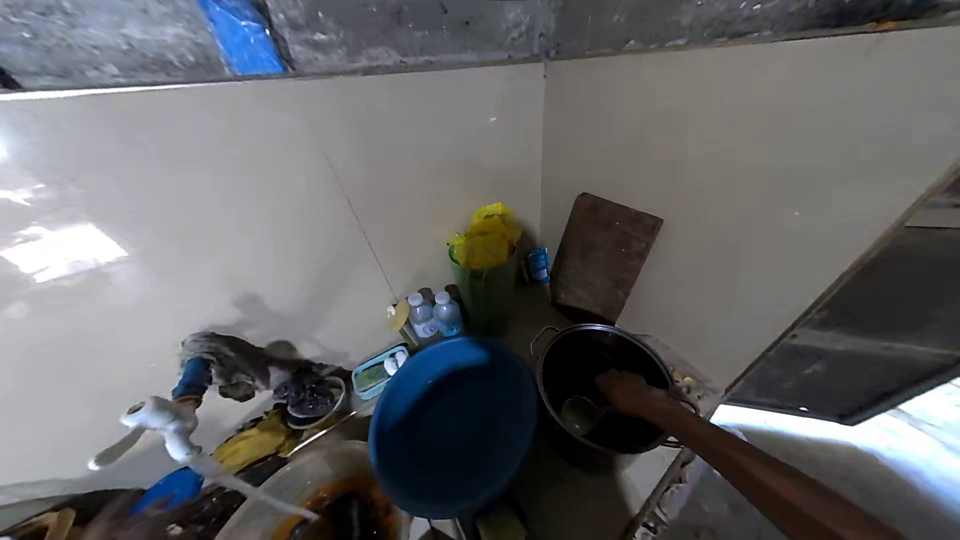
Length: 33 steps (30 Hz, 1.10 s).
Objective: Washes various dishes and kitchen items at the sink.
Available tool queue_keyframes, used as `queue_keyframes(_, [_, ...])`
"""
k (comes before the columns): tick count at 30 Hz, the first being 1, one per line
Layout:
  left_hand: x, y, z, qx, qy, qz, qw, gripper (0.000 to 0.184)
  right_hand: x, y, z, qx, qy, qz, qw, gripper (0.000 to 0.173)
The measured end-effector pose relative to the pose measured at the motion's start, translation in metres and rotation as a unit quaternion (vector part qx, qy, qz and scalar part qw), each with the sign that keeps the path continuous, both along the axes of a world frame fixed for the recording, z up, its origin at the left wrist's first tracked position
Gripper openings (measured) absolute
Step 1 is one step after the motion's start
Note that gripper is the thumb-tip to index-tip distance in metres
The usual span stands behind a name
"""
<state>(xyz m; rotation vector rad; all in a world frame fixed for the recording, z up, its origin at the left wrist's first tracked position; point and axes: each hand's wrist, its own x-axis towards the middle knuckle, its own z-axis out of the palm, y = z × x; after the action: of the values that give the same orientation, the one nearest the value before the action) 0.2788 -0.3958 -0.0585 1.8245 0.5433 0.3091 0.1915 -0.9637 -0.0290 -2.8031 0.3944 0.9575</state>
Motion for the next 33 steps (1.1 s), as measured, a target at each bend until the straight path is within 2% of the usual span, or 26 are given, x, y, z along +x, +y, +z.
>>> queue_keyframes(1, [0.006,0.024,0.002,0.009,-0.14,-0.062,0.988,0.044,-0.001,-0.001,0.001,-0.019,-0.02,-0.006,1.0,0.033])
queue_keyframes(2, [0.022,0.06,0.0,-0.003,-0.274,-0.183,0.944,0.05,-0.003,-0.001,0.003,-0.037,-0.038,-0.005,0.999,0.03])
queue_keyframes(3, [0.025,0.052,0.022,-0.039,-0.281,-0.14,0.948,0.054,-0.004,0.0,0.006,-0.052,-0.051,-0.008,0.997,0.028])
queue_keyframes(4, [0.023,0.036,0.05,-0.052,-0.247,-0.111,0.961,0.056,-0.005,0.002,0.008,-0.064,-0.064,-0.012,0.996,0.027])
queue_keyframes(6, [0.024,0.018,0.083,0.041,-0.186,-0.161,0.968,0.056,-0.009,0.005,0.014,-0.079,-0.086,-0.028,0.993,0.026])
queue_keyframes(7, [0.028,0.019,0.085,0.124,-0.176,-0.195,0.957,0.054,-0.01,0.007,0.016,-0.087,-0.093,-0.037,0.991,0.027])
queue_keyframes(9, [0.038,0.03,0.081,0.299,-0.193,-0.219,0.909,0.047,-0.013,0.009,0.023,-0.102,-0.119,-0.045,0.987,0.026])
queue_keyframes(11, [0.047,0.043,0.072,0.39,-0.212,-0.211,0.871,0.039,-0.017,0.009,0.034,-0.106,-0.159,-0.053,0.98,0.026])
queue_keyframes(13, [0.045,0.043,0.073,0.421,-0.209,-0.206,0.858,0.037,-0.023,0.011,0.051,-0.105,-0.213,-0.064,0.969,0.023])
queue_keyframes(15, [0.035,0.036,0.084,0.412,-0.182,-0.203,0.87,0.035,-0.029,0.018,0.07,-0.083,-0.268,-0.066,0.958,0.02])
queue_keyframes(18, [0.032,0.035,0.093,0.402,-0.158,-0.198,0.88,0.036,-0.03,0.041,0.084,0.008,-0.322,-0.027,0.946,0.015])
queue_keyframes(21, [0.03,0.031,0.103,0.398,-0.129,-0.205,0.885,0.037,-0.03,0.104,0.092,0.141,-0.271,0.035,0.952,0.018])
queue_keyframes(25, [0.028,0.033,0.109,0.399,-0.133,-0.23,0.877,0.038,-0.025,0.214,0.064,0.268,-0.153,0.191,0.932,0.031])
queue_keyframes(27, [0.027,0.032,0.114,0.396,-0.123,-0.242,0.877,0.038,-0.016,0.266,0.034,0.296,-0.121,0.231,0.919,0.034])
queue_keyframes(29, [0.03,0.033,0.117,0.397,-0.112,-0.244,0.878,0.039,-0.002,0.313,0.0,0.317,-0.137,0.237,0.908,0.03])
queue_keyframes(31, [0.032,0.033,0.119,0.39,-0.104,-0.248,0.881,0.04,0.011,0.353,-0.029,0.3,-0.164,0.239,0.909,0.035])
queue_keyframes(33, [0.034,0.033,0.118,0.392,-0.098,-0.25,0.88,0.041,0.027,0.385,-0.05,0.244,-0.169,0.232,0.926,0.039])
